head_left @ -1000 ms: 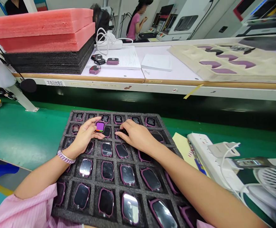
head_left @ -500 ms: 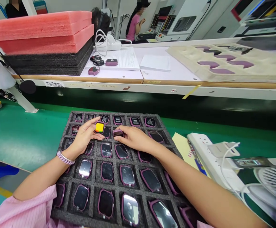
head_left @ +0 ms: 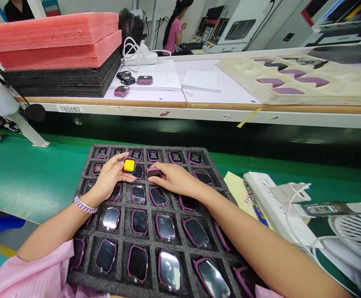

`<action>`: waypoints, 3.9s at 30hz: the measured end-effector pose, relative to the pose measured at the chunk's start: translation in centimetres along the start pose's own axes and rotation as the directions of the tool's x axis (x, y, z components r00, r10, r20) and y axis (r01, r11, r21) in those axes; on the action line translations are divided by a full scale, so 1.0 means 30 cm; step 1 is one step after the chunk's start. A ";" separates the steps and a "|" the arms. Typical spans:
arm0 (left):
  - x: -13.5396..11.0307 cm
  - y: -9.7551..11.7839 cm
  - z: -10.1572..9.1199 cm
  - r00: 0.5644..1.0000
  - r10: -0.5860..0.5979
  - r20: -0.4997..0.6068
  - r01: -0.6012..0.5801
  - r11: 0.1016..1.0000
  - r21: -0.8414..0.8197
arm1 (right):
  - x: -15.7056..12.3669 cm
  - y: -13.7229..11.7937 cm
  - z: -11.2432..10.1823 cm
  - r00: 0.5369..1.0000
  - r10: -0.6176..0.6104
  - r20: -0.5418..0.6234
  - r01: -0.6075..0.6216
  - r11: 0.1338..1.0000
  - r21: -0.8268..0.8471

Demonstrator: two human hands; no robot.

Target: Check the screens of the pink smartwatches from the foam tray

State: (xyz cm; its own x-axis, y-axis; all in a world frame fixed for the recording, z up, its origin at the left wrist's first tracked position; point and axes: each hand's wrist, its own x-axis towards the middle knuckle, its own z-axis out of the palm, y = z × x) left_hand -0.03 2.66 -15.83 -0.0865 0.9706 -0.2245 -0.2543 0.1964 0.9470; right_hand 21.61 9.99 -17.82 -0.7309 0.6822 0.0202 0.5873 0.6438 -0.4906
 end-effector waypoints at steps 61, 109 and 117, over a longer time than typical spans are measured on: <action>0.015 -0.038 -0.017 0.980 0.198 0.035 -0.201 0.964 0.174 | 0.002 -0.006 -0.013 0.999 0.017 0.040 -0.018 1.000 0.022; 0.011 -0.026 -0.014 0.995 0.096 -0.025 -0.095 0.995 0.026 | -0.003 -0.002 -0.010 0.999 0.018 0.028 -0.018 1.000 0.011; 0.011 -0.021 -0.009 0.996 0.080 -0.033 -0.079 0.997 0.018 | -0.002 0.004 -0.007 0.999 0.010 0.031 -0.010 1.000 0.012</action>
State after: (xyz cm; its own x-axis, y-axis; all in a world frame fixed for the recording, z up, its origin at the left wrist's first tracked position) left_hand -0.16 2.82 -16.56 -0.1379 0.9782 -0.1554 -0.2293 0.1211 0.9658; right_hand 21.80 10.09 -17.70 -0.7356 0.6773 -0.0118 0.5906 0.6326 -0.5010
